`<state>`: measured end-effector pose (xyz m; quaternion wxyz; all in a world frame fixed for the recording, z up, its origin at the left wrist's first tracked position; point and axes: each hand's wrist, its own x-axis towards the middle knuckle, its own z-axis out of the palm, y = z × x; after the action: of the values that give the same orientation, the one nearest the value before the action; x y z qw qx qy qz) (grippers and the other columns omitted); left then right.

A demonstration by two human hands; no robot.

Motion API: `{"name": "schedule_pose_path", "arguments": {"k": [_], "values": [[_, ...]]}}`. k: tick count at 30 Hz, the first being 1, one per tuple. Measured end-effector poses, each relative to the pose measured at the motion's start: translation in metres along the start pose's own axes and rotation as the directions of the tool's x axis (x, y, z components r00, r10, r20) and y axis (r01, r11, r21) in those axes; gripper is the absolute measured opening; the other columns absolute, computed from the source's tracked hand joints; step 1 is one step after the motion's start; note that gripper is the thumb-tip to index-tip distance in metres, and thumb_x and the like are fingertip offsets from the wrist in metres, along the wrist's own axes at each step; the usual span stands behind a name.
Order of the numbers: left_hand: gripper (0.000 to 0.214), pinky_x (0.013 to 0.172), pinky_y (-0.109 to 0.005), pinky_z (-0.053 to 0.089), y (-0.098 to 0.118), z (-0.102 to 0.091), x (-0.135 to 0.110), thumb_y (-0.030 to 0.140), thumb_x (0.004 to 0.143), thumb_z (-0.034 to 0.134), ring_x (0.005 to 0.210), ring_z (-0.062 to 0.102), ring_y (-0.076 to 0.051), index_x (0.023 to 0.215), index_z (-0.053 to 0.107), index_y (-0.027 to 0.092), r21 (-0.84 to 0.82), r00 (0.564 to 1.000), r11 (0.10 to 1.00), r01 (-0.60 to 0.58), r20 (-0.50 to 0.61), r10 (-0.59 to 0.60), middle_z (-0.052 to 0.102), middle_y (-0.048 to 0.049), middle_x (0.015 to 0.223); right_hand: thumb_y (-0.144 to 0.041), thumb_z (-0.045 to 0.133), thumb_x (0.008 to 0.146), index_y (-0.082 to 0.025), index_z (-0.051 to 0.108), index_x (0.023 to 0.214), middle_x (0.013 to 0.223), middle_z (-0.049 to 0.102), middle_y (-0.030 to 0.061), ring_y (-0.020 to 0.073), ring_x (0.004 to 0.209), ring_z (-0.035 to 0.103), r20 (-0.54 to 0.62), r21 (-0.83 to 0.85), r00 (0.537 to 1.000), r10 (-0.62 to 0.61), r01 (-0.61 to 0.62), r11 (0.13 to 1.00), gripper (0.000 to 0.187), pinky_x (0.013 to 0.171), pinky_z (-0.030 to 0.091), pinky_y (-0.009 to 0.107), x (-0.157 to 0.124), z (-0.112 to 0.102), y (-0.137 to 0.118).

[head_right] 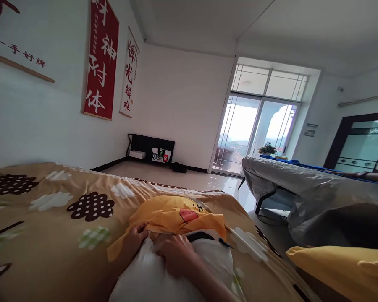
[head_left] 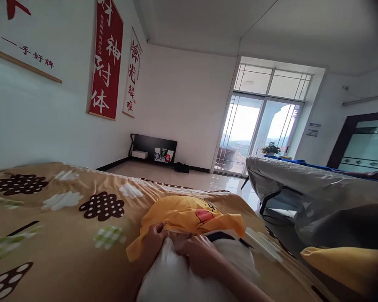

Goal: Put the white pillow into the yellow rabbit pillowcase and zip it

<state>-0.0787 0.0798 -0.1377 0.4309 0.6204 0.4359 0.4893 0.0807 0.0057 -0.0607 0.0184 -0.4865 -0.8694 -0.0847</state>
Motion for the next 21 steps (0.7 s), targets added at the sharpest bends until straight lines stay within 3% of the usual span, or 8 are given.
{"name": "schedule_pose_path", "arguments": {"k": [4, 6, 8, 10, 13, 17, 19, 21], "values": [[0.018, 0.072, -0.025, 0.046, 0.025, 0.001, -0.018, 0.031, 0.071, 0.044, 0.078, 0.057, -0.017, 0.075, 0.055, 0.017, 0.086, 0.996, 0.994, -0.065, 0.071, 0.059, 0.061, -0.0024, 0.077, -0.009, 0.050, 0.063, -0.034, 0.073, 0.088, 0.085, 0.073, -0.0027, 0.0166, 0.080, 0.063, -0.008, 0.152, 0.998, 0.062, -0.060, 0.986, 0.043, 0.065, 0.036, 0.022, -0.007, 0.001, 0.018], [0.035, 0.081, -0.028, 0.047, 0.042, -0.001, -0.031, 0.037, 0.070, 0.050, 0.093, 0.058, -0.021, 0.097, 0.061, 0.015, 0.261, 0.987, 0.964, -0.053, 0.162, 0.010, 0.065, -0.0051, 0.094, -0.009, 0.048, 0.065, -0.036, 0.073, 0.096, 0.092, 0.074, -0.0025, 0.0174, 0.087, 0.064, -0.027, 0.204, 0.994, 0.102, -0.094, 0.974, 0.049, 0.070, 0.039, 0.023, -0.012, 0.001, 0.030], [0.061, 0.092, -0.032, 0.044, 0.058, -0.005, -0.044, 0.040, 0.066, 0.060, 0.110, 0.055, -0.026, 0.122, 0.056, 0.017, 0.449, 0.966, 0.890, -0.076, 0.255, -0.046, 0.063, -0.0075, 0.116, -0.009, 0.048, 0.066, -0.035, 0.074, 0.099, 0.097, 0.074, -0.0009, 0.0183, 0.092, 0.064, -0.043, 0.237, 0.989, 0.143, -0.129, 0.963, 0.049, 0.075, 0.041, 0.024, -0.018, 0.002, 0.039], [0.075, 0.101, -0.032, 0.040, 0.068, -0.005, -0.053, 0.040, 0.066, 0.066, 0.123, 0.048, -0.028, 0.135, 0.048, 0.019, 0.563, 0.950, 0.816, -0.131, 0.307, -0.059, 0.055, -0.0084, 0.133, -0.009, 0.048, 0.069, -0.033, 0.075, 0.098, 0.097, 0.074, 0.0008, 0.0189, 0.095, 0.065, -0.063, 0.254, 0.976, 0.207, -0.185, 0.949, 0.046, 0.078, 0.042, 0.025, -0.023, 0.005, 0.043], [0.061, 0.107, -0.033, 0.034, 0.068, 0.008, -0.062, 0.031, 0.076, 0.058, 0.129, 0.043, -0.027, 0.135, 0.050, 0.017, 0.643, 0.953, 0.737, -0.210, 0.302, 0.008, 0.050, -0.0097, 0.139, -0.012, 0.048, 0.076, -0.031, 0.075, 0.094, 0.096, 0.074, 0.0017, 0.0186, 0.094, 0.066, -0.107, 0.260, 0.936, 0.335, -0.299, 0.918, 0.037, 0.081, 0.043, 0.026, -0.032, 0.008, 0.040], [0.045, 0.102, -0.047, 0.034, 0.055, 0.035, -0.068, 0.012, 0.083, 0.037, 0.116, 0.050, -0.030, 0.121, 0.061, 0.017, 0.746, 0.959, 0.607, -0.275, 0.254, 0.122, 0.061, -0.0116, 0.120, -0.029, 0.050, 0.087, -0.028, 0.073, 0.098, 0.098, 0.073, 0.0024, 0.0197, 0.092, 0.067, -0.208, 0.250, 0.870, 0.448, -0.396, 0.884, 0.026, 0.083, 0.046, 0.030, -0.056, 0.010, 0.031], [0.051, 0.099, -0.046, 0.035, 0.049, 0.041, -0.069, 0.008, 0.084, 0.031, 0.113, 0.052, -0.029, 0.123, 0.061, 0.020, 0.739, 0.960, 0.614, -0.278, 0.237, 0.149, 0.063, -0.0107, 0.117, -0.041, 0.048, 0.090, -0.028, 0.072, 0.102, 0.105, 0.071, 0.0037, 0.0206, 0.094, 0.067, -0.310, 0.194, 0.822, 0.477, -0.437, 0.878, 0.029, 0.080, 0.048, 0.031, -0.075, 0.012, 0.029], [0.049, 0.098, -0.042, 0.037, 0.045, 0.042, -0.066, 0.009, 0.085, 0.032, 0.111, 0.054, -0.026, 0.122, 0.063, 0.020, 0.699, 0.957, 0.654, -0.289, 0.235, 0.172, 0.065, -0.0099, 0.115, -0.051, 0.047, 0.091, -0.029, 0.070, 0.108, 0.111, 0.069, 0.0055, 0.0225, 0.098, 0.065, -0.464, 0.068, 0.778, 0.424, -0.447, 0.892, 0.036, 0.078, 0.049, 0.032, -0.100, 0.013, 0.030]]}}
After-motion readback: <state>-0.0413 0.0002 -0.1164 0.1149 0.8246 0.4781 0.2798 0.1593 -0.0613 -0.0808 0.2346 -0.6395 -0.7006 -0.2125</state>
